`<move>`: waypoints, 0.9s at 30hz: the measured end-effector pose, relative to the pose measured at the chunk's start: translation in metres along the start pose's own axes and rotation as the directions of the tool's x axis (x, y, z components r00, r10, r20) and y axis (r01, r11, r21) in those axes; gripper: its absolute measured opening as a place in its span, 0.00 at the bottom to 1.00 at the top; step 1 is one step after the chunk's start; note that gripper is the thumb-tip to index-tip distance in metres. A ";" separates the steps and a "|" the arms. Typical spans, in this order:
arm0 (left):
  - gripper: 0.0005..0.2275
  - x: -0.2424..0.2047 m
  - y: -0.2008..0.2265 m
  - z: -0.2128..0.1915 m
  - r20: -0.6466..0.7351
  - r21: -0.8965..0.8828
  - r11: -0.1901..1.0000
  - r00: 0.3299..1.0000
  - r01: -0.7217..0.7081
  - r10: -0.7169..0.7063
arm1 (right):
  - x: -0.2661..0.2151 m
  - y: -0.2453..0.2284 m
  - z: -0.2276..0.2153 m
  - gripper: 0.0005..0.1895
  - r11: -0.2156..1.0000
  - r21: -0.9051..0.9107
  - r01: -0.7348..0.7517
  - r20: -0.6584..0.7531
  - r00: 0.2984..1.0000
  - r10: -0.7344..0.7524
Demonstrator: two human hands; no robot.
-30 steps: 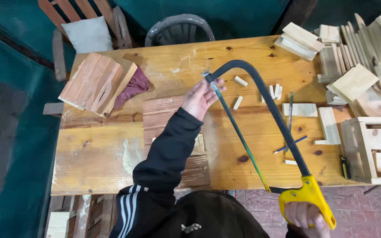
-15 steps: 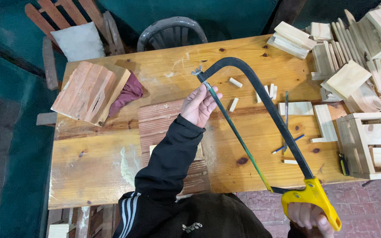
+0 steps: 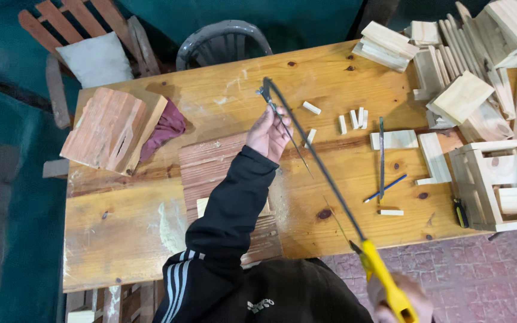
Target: The person assembles a hacksaw by inserting a blade into the frame and tightening the wing nut by hand.
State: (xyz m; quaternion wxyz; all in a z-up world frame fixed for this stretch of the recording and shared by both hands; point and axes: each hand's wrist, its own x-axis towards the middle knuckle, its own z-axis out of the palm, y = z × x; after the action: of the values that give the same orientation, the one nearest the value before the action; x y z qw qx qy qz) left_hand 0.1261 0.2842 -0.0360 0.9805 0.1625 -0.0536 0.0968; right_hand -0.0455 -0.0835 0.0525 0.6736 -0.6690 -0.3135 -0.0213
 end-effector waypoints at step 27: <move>0.22 -0.014 0.066 0.104 0.376 0.820 0.398 0.912 -0.411 0.166 | -0.027 0.061 -0.097 0.24 -0.015 0.985 -0.170 0.170 0.983 0.067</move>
State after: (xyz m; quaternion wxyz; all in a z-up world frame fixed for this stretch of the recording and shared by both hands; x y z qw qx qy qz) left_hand 0.0908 0.3091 0.0809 0.7039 0.6466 -0.1380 0.2596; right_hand -0.0010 -0.1764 -0.0051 0.9357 -0.0196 -0.2025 0.2881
